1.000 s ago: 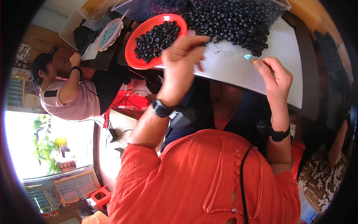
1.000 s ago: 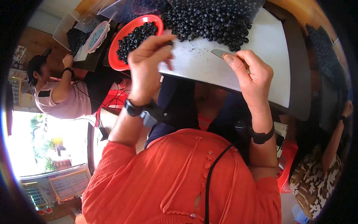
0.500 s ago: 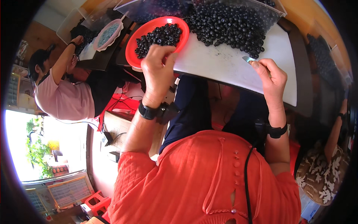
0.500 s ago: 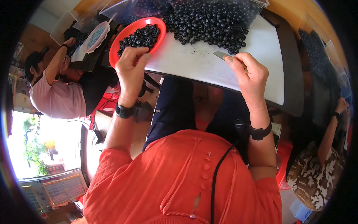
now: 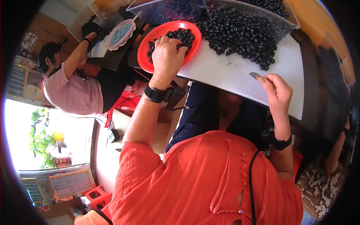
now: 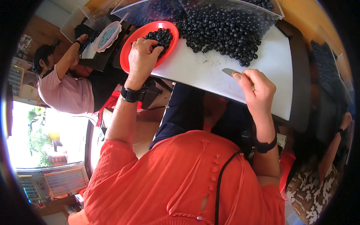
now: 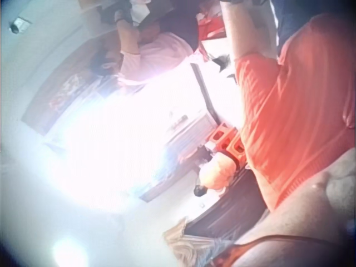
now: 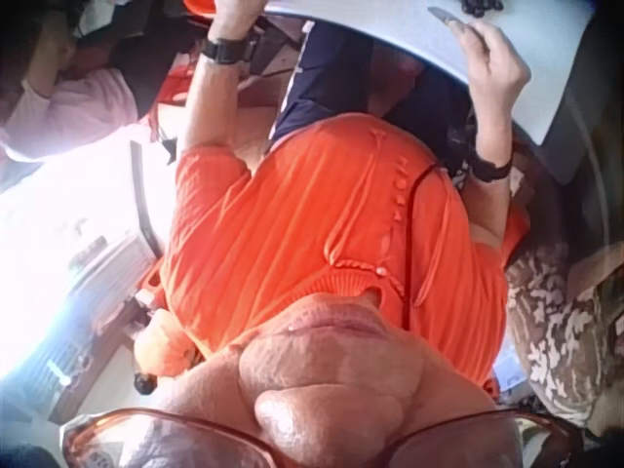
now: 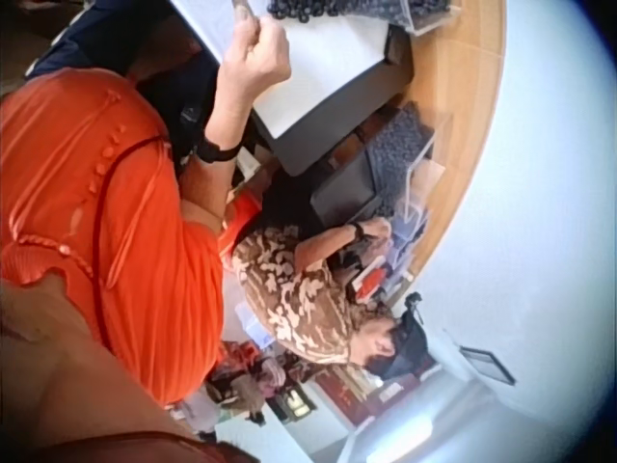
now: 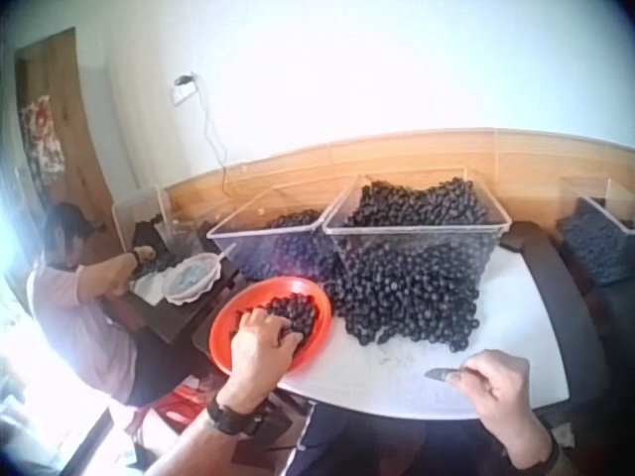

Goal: Sort and inspect small black rubber or plastic components at a workstation.

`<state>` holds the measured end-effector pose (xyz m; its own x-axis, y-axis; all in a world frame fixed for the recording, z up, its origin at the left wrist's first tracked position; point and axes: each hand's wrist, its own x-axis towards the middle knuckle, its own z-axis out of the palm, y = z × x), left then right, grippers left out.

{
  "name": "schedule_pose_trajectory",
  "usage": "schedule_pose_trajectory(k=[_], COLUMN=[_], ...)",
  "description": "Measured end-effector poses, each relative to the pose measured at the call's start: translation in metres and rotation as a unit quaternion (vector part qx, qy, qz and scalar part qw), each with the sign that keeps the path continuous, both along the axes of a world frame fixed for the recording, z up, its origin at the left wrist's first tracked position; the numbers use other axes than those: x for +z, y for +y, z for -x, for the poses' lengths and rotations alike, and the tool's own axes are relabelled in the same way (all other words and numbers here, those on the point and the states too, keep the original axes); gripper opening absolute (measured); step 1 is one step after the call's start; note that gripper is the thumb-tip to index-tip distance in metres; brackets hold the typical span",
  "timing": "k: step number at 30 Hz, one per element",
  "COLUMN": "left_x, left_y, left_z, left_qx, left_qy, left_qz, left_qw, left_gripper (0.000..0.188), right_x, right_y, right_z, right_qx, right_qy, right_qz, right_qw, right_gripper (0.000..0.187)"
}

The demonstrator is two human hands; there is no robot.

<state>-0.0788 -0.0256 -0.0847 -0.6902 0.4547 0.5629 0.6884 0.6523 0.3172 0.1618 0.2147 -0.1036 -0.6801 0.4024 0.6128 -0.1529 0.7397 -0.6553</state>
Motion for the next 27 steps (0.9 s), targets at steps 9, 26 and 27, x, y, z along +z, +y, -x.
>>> schedule_pose_trajectory(k=[9, 26, 27], left_x=[0.000, 0.020, 0.015], left_y=[0.014, 0.024, 0.029], left_z=[0.011, -0.061, -0.066], left_qx=[0.037, -0.240, -0.265], left_qy=[-0.082, -0.416, -0.454], left_qz=[0.040, -0.329, -0.353], left_qw=[0.995, 0.813, 0.774], left_gripper=[0.027, 0.018, 0.019], right_x=[0.000, -0.002, -0.002], right_y=[0.005, 0.002, 0.002], right_z=[0.000, 0.002, 0.002], right_qx=[0.035, 0.000, 0.000], right_qy=[0.013, 0.025, 0.029], right_qz=[-0.027, -0.058, -0.052], right_qw=[0.999, 0.998, 0.998], right_gripper=[0.018, 0.018, 0.017])
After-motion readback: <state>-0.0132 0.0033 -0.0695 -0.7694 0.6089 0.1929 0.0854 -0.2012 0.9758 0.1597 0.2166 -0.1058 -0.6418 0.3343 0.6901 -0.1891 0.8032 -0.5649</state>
